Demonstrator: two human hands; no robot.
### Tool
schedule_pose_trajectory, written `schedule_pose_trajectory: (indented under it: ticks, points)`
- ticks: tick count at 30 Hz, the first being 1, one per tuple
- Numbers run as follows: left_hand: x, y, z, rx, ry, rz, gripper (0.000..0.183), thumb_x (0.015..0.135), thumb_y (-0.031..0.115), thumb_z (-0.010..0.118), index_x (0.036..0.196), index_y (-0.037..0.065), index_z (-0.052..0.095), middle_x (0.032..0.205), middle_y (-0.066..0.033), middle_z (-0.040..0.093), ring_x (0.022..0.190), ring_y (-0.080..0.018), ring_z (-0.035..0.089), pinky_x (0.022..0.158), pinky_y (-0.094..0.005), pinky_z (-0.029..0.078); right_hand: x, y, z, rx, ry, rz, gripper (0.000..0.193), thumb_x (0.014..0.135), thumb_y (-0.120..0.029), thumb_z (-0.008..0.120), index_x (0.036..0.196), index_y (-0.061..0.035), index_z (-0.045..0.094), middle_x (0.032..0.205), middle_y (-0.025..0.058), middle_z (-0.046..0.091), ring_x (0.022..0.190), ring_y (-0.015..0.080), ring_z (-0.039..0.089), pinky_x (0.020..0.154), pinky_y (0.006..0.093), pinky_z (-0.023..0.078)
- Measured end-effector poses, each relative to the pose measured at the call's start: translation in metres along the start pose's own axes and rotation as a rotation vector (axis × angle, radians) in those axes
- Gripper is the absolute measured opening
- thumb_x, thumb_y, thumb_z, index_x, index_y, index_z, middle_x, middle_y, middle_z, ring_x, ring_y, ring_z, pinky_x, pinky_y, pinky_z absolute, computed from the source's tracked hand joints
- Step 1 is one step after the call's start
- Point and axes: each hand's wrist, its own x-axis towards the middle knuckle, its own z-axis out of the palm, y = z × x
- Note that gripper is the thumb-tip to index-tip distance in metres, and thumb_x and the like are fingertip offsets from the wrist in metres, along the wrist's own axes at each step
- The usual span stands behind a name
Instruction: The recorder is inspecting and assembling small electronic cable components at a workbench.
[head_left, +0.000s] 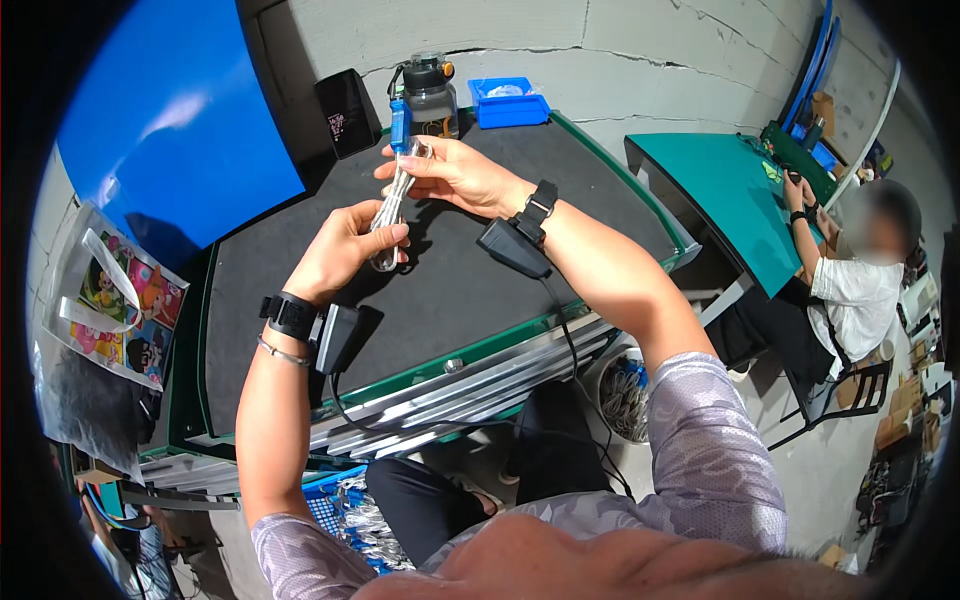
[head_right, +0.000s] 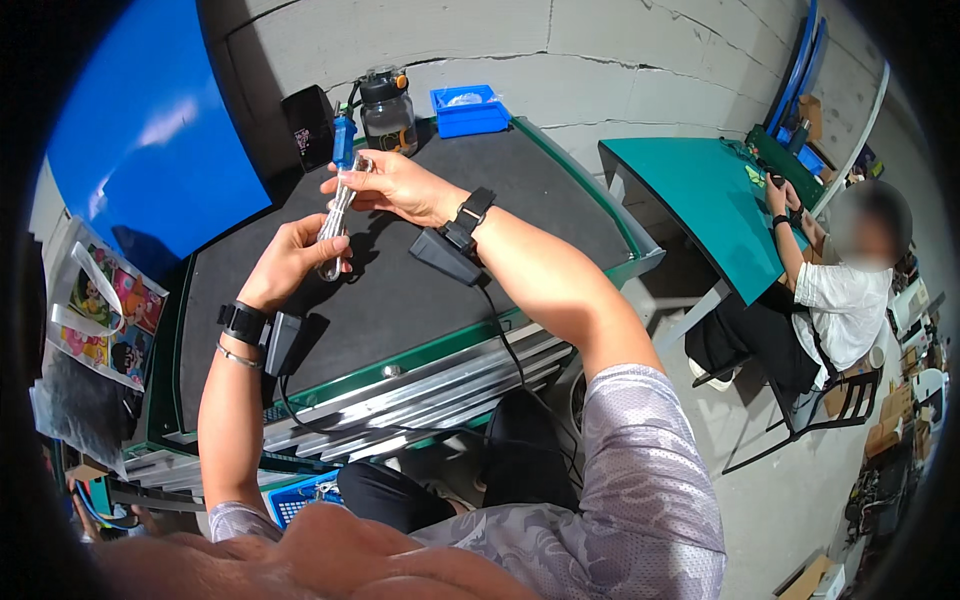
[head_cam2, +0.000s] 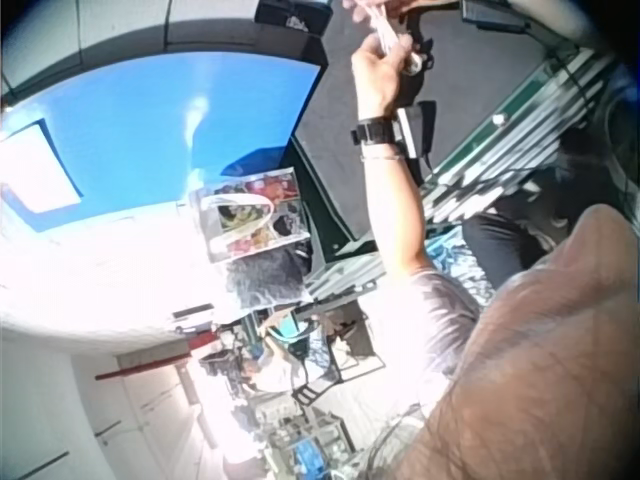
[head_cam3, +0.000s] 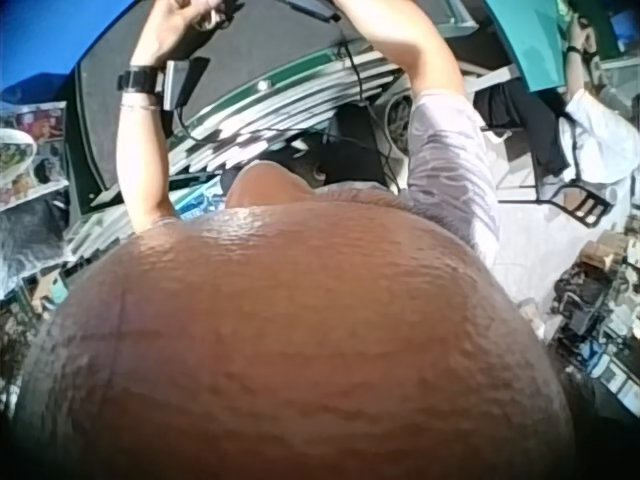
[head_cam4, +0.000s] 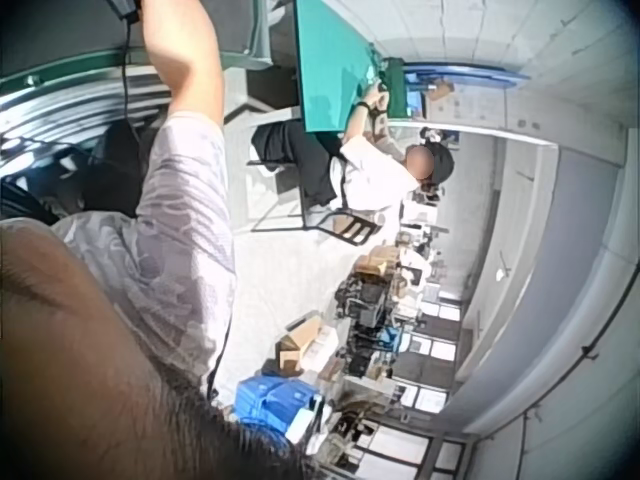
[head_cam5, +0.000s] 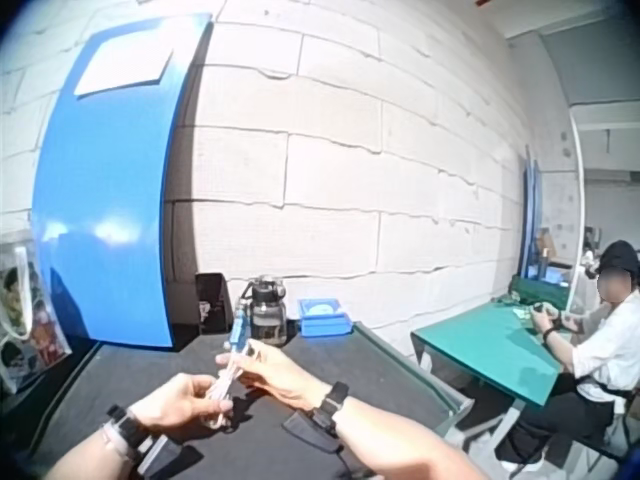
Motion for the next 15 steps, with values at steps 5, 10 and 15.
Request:
schedule_pose_trajectory:
  ticks: [5,10,15]
  points:
    - [-0.0028,0.0025,-0.0007,-0.193,-0.108,-0.026,0.025,0.096,0.023,0.061,0.106,0.0,0.059,0.087,-0.006,0.063,0.079,-0.0157,0.064,0.075,-0.0272,0.05,-0.0002,-0.0036,-0.0023,0.141,-0.181,-0.059,0.044,0.098,-0.023,0.057,0.137,-0.0096,0.041,0.136,0.0171,0.053,0.116,0.0206,0.059,0.102,0.0379,0.046]
    - [0.0003,-0.0017,-0.0001,-0.237,-0.112,-0.002,0.026,0.096,0.024,0.061,0.107,0.001,0.058,0.085,-0.0042,0.061,0.078,-0.014,0.061,0.074,-0.0273,0.048,0.0014,-0.001,-0.0083,0.228,-0.249,-0.102,0.038,0.1,-0.017,0.054,0.135,-0.0099,0.041,0.139,0.0201,0.05,0.122,0.0274,0.056,0.105,0.04,0.046]
    - [-0.0009,-0.0012,0.0017,0.032,-0.001,0.055,0.034,0.092,0.024,0.067,0.115,0.001,0.055,0.09,-0.0017,0.058,0.077,-0.01,0.057,0.072,-0.0244,0.045,0.0031,0.0035,-0.0059,0.116,-0.069,-0.09,0.029,0.096,-0.018,0.061,0.121,-0.0089,0.049,0.122,0.0125,0.062,0.115,0.0242,0.062,0.095,0.0327,0.052]
